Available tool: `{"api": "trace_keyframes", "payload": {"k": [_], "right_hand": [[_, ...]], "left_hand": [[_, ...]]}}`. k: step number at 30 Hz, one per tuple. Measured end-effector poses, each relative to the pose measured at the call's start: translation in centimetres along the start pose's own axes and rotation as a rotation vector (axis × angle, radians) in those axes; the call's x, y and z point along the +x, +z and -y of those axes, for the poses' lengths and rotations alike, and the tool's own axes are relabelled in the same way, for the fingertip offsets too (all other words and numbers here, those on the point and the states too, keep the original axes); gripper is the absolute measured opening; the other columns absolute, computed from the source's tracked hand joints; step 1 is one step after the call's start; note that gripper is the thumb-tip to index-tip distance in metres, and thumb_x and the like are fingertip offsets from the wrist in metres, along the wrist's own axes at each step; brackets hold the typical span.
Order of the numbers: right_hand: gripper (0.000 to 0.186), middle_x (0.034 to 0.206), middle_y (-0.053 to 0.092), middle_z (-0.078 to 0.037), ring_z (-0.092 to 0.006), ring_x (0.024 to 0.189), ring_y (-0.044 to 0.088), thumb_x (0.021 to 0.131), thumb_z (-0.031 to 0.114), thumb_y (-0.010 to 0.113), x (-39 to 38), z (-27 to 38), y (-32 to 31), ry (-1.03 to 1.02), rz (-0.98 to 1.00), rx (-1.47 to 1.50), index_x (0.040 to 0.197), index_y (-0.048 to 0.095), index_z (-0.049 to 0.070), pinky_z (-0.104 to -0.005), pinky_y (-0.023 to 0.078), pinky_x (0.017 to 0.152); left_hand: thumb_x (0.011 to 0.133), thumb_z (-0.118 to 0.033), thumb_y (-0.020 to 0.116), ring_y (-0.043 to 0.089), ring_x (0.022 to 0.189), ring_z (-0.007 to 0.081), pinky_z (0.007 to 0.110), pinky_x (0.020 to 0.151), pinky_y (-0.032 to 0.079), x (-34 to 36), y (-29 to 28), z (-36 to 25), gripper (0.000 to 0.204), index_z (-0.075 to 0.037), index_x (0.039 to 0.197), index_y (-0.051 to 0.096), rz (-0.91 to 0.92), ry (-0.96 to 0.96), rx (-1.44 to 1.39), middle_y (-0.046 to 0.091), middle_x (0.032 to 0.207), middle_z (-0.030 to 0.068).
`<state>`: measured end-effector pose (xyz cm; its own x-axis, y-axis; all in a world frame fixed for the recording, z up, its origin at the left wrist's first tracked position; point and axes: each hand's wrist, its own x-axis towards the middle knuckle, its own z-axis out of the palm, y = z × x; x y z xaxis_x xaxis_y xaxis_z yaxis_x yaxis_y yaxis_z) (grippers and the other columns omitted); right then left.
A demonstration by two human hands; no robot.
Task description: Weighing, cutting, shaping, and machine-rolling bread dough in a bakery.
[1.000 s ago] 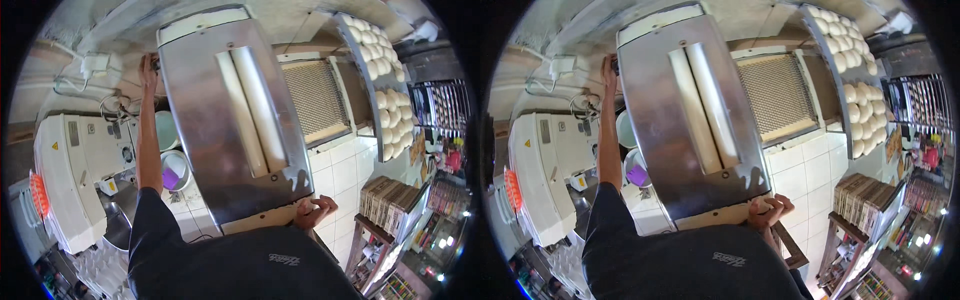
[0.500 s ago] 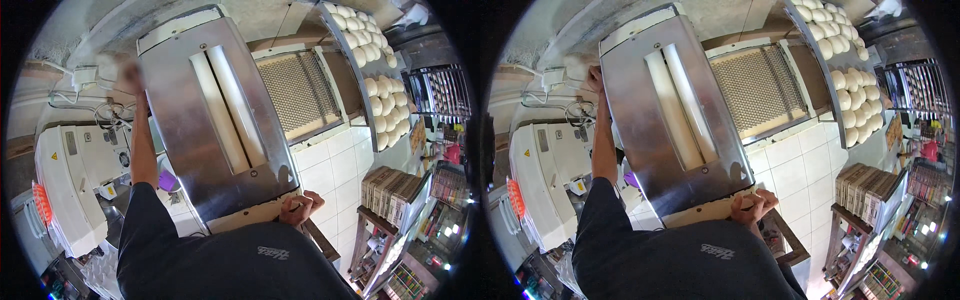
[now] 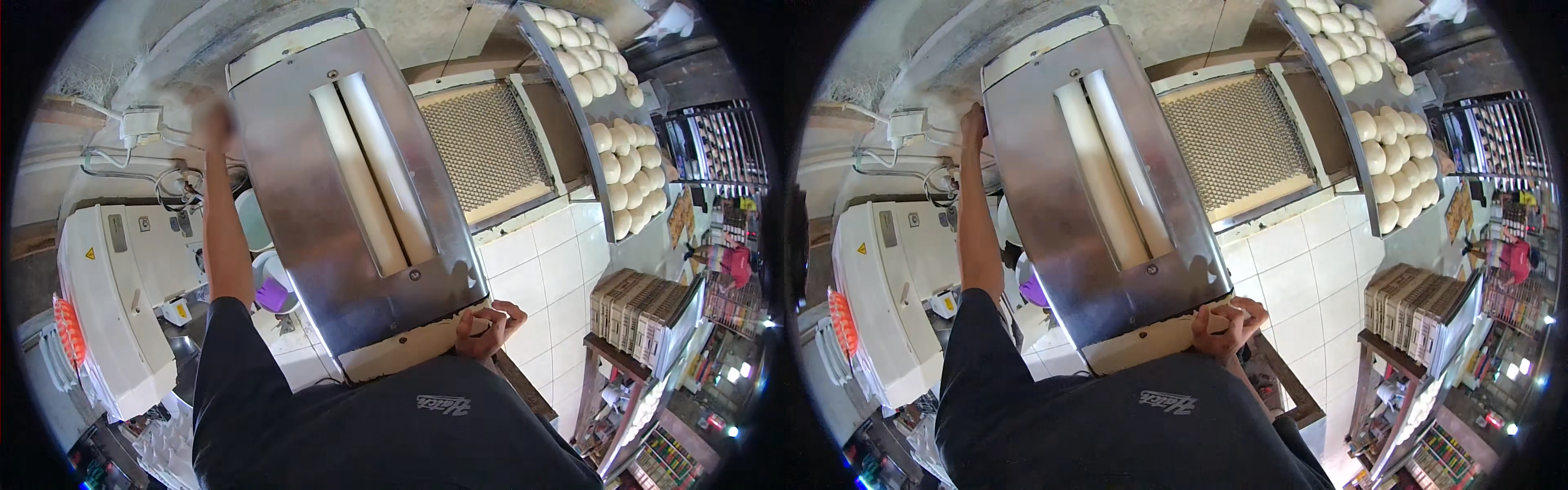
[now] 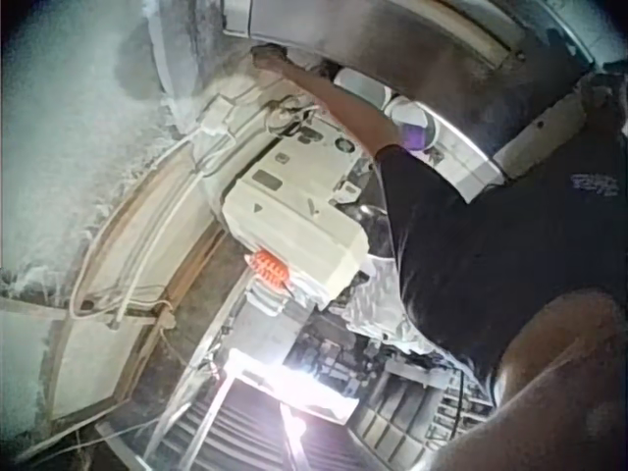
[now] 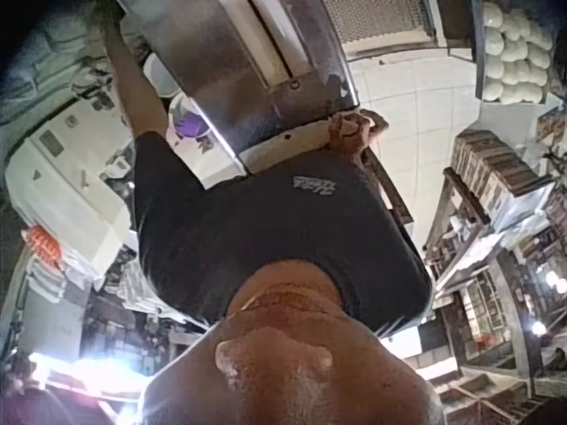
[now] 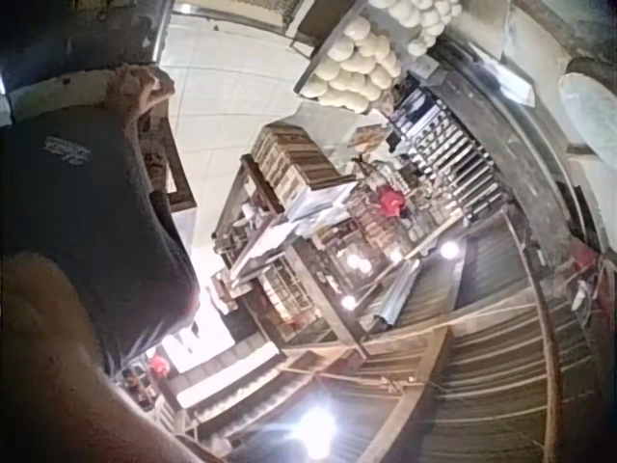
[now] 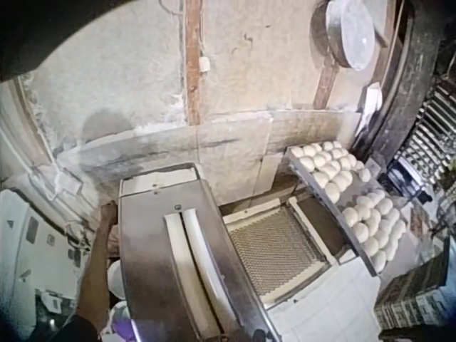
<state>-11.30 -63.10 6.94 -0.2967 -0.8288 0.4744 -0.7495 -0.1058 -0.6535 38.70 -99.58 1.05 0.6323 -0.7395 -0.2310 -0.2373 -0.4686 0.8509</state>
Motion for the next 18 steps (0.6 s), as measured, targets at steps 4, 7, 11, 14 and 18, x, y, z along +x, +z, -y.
{"api": "trace_keyframes", "payload": {"k": [4, 7, 11, 14, 18], "right_hand": [[0.023, 0.101, 0.045, -0.013, -0.0279, 0.091, 0.044, 0.062, 0.007, 0.067, -0.2, -0.2, -0.2, 0.037, 0.016, 0.01, 0.079, 0.051, 0.01, -0.0414, 0.038, 0.074], [0.022, 0.101, 0.045, -0.013, -0.0275, 0.091, 0.044, 0.062, 0.008, 0.068, -0.1, -0.2, -0.2, 0.031, 0.013, 0.014, 0.078, 0.052, 0.01, -0.0412, 0.038, 0.074], [0.019, 0.1, 0.045, -0.012, -0.0266, 0.091, 0.044, 0.063, 0.009, 0.067, 0.4, 0.2, 0.1, -0.03, -0.019, 0.024, 0.076, 0.053, 0.01, -0.0402, 0.037, 0.074], [0.018, 0.1, 0.046, -0.012, -0.0264, 0.091, 0.044, 0.063, 0.01, 0.068, 0.4, 0.6, -0.2, 0.003, 0.008, 0.032, 0.073, 0.053, 0.011, -0.0404, 0.037, 0.076], [0.017, 0.1, 0.046, -0.014, -0.0267, 0.092, 0.044, 0.063, 0.009, 0.067, 0.6, 0.7, -0.2, 0.013, 0.031, 0.035, 0.074, 0.053, 0.01, -0.0397, 0.037, 0.075]], "left_hand": [[0.091, -0.036, 0.045, 0.05, 0.05, 0.0228, 0.033, 0.051, 0.043, -0.3, 0.2, 0.2, 0.045, 0.002, 0.071, 0.06, -0.023, 0.034, 0.041, 0.056, 0.06, 0.0091], [0.091, -0.035, 0.045, 0.05, 0.049, 0.0231, 0.033, 0.05, 0.043, 0.3, 0.0, -0.8, 0.045, 0.002, 0.07, 0.059, -0.054, 0.061, 0.08, 0.056, 0.059, 0.0094], [0.091, -0.035, 0.045, 0.05, 0.049, 0.0235, 0.033, 0.049, 0.043, -0.6, 0.7, -0.5, 0.045, 0.002, 0.07, 0.059, -0.089, 0.093, 0.113, 0.056, 0.059, 0.0096], [0.093, -0.035, 0.043, 0.052, 0.051, 0.0237, 0.033, 0.053, 0.044, -2.0, 1.8, 0.4, 0.046, 0.002, 0.069, 0.059, -0.329, 0.378, -0.028, 0.058, 0.06, 0.0103], [0.094, -0.034, 0.042, 0.052, 0.055, 0.0235, 0.034, 0.056, 0.044, -2.1, 2.0, 0.4, 0.047, 0.002, 0.069, 0.058, -0.399, 0.425, -0.09, 0.06, 0.062, 0.0111]]}}
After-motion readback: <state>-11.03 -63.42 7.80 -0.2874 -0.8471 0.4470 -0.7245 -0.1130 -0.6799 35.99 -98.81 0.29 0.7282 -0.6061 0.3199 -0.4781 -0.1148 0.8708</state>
